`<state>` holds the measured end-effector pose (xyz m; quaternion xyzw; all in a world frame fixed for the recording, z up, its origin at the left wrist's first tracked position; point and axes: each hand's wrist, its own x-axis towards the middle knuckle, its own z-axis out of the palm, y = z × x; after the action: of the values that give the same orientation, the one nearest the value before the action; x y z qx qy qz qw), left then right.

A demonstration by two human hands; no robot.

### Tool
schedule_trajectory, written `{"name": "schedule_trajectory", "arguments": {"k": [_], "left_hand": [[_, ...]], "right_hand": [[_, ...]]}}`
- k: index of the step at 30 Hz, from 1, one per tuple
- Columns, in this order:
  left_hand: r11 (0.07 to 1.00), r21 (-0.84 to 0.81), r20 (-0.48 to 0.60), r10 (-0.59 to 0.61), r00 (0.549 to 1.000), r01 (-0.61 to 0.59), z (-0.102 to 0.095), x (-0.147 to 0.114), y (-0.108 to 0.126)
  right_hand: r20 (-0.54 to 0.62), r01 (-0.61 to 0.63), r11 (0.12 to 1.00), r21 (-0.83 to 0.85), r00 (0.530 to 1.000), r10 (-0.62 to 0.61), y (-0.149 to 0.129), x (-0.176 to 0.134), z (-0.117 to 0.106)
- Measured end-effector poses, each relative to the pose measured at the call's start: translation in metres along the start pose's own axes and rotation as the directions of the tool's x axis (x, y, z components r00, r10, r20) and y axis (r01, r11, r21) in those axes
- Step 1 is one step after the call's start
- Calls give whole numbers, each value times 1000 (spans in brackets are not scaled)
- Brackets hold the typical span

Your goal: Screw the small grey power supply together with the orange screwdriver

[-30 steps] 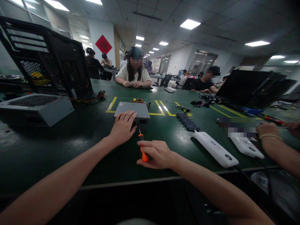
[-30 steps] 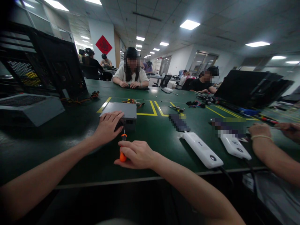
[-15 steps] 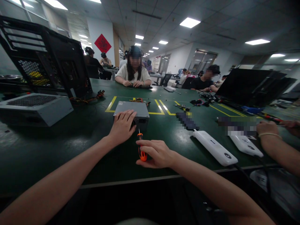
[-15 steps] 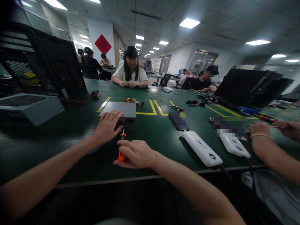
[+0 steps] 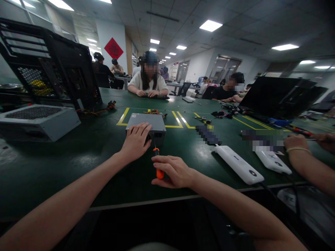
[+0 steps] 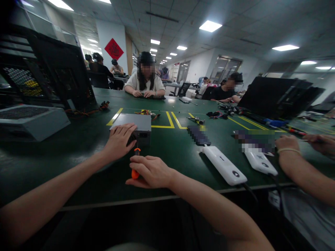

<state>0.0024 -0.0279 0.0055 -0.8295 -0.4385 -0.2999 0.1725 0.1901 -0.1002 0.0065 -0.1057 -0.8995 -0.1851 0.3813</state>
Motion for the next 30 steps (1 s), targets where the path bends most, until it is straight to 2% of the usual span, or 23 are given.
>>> {"name": "schedule_trajectory", "arguments": {"k": [5,9,13,18,21,26,30], "left_hand": [[1000,15,-10,-6,1000,6,0,0,1],[1000,-2,-4,-4,1000,4,1,0,-1],[1000,-15,-7,-10,1000,10,2,0,-1],[1000,-27,-5,-11,1000,11,1,0,0],[1000,-24,-5,-11,1000,11,1,0,0],[1000,-8,1,-2,1000,2,1,0,-1],[1000,-5,-4,-10,1000,10,1,0,0]], "right_hand": [[67,29,998,-53,997,-25,0,1,-4],[45,84,993,-79,996,-81,0,0,-1],[14,42,998,-40,999,-41,1,-1,4],[101,61,997,-57,993,-55,0,1,0],[94,89,992,-93,992,-80,0,1,-1],[3,18,999,-48,1000,-18,1,-2,3],[43,2,999,-35,999,0,0,-1,0]]}}
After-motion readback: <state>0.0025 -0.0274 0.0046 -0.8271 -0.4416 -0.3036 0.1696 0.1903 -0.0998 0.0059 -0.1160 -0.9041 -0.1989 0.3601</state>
